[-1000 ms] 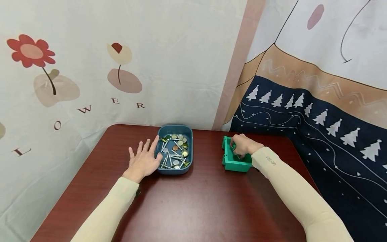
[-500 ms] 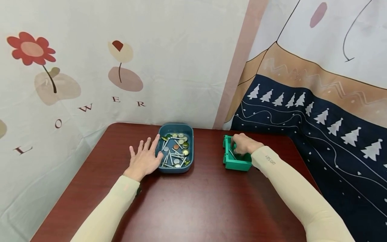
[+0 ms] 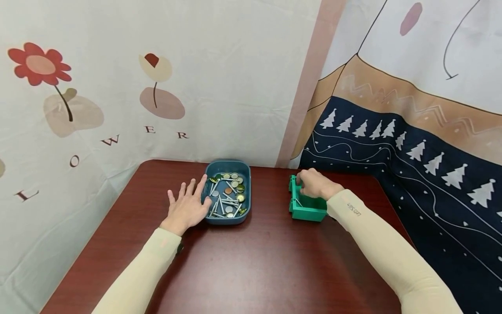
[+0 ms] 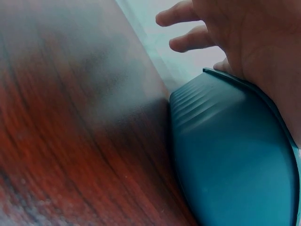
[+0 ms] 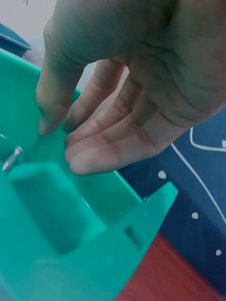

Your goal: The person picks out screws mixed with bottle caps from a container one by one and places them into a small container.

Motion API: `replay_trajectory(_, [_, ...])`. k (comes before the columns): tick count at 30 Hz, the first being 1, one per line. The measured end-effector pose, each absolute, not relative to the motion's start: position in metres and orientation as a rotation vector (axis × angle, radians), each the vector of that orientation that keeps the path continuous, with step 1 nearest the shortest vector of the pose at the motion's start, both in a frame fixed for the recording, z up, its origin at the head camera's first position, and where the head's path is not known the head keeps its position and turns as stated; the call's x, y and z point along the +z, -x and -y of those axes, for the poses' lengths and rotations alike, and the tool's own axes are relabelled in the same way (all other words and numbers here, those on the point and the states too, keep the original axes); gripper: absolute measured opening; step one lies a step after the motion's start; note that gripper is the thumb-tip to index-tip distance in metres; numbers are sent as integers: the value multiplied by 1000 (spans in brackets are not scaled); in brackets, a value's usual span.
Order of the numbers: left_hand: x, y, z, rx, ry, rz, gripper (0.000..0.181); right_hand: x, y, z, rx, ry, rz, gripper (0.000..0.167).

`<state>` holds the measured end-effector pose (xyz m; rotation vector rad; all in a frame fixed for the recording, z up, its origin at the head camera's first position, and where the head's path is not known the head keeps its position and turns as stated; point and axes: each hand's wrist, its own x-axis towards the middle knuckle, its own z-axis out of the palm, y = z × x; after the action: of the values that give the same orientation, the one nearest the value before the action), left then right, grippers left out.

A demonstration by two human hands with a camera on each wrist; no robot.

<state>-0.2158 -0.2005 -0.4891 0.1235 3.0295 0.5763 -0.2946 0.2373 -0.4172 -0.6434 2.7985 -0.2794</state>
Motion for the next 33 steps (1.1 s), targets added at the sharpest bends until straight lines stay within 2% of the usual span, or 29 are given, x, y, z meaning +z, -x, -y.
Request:
replay_trajectory(6, [-488, 215, 200, 584, -117, -3021, 81, -411, 288, -230, -273, 630, -2880, 36])
replay_trajectory(15, [-488, 215, 201, 592, -117, -3021, 81, -412, 280, -215, -285, 674, -3044, 24])
replay_trajectory(33, [-489, 216, 200, 602, -125, -3025, 81, -406, 269, -155, -376, 855, -3039, 41])
